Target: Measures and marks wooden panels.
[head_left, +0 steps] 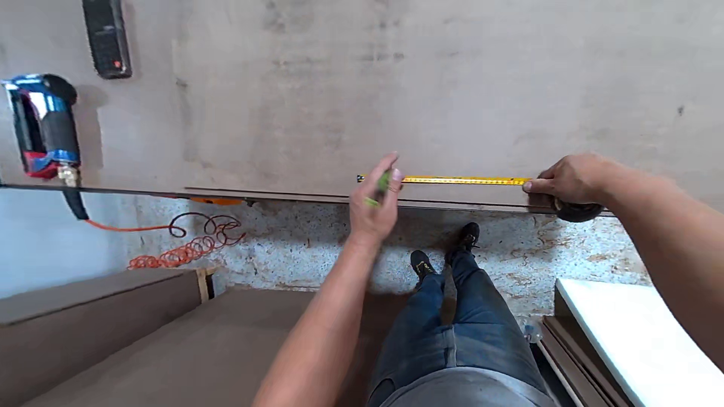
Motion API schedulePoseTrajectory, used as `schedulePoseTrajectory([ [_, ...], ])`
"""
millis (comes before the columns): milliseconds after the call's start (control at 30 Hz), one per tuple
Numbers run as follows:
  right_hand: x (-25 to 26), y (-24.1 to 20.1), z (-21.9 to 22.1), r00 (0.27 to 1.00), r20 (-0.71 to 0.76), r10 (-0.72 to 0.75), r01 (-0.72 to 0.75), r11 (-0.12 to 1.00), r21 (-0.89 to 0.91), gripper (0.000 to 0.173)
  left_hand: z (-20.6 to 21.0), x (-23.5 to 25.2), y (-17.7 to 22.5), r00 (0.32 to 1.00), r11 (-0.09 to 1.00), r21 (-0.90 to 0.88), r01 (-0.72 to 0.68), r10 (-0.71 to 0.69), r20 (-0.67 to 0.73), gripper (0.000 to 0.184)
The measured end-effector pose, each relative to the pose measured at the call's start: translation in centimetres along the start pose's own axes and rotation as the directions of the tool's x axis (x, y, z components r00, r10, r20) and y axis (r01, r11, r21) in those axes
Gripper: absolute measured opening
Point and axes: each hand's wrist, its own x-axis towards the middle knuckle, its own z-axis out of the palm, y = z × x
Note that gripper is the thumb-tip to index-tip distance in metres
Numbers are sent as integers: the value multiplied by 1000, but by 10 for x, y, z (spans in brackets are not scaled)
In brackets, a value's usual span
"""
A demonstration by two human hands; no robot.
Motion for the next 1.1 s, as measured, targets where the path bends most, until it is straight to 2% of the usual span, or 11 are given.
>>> schedulePoseTrajectory([
  [33,0,-1,0,1000,6,-3,3,1000,0,62,-2,8,3,999,992,-121,45,-42,30,40],
  [100,-1,-2,0,1000,7,-8,8,1000,3,62,-1,21,6,987,958,-257,125,-93,134,36],
  [167,-2,-3,0,1000,7,-7,7,1000,13,60,9,30,13,954,932,-279,230,-159,254,26],
  [233,-4,-5,-1,1000,15,-1,0,1000,25,60,26,33,19,931,926,-249,283,-203,303,16],
  [367,-4,-6,-3,1000,28,-9,9,1000,22,61,54,31,13,933,950,-203,238,-166,319,9],
  [567,-5,-6,-2,999,33,-3,2,1000,23,61,54,36,26,890,963,-8,270,-246,384,11],
  [700,-5,-7,-3,999,38,-3,2,1000,24,62,66,39,37,895,973,12,229,-216,391,11],
  [933,-7,-9,-5,999,46,2,-4,999,45,62,78,33,22,936,982,-22,187,-172,306,7],
  [1100,-6,-8,-4,999,43,1,-3,999,41,62,76,32,24,937,985,-16,171,-158,312,6],
])
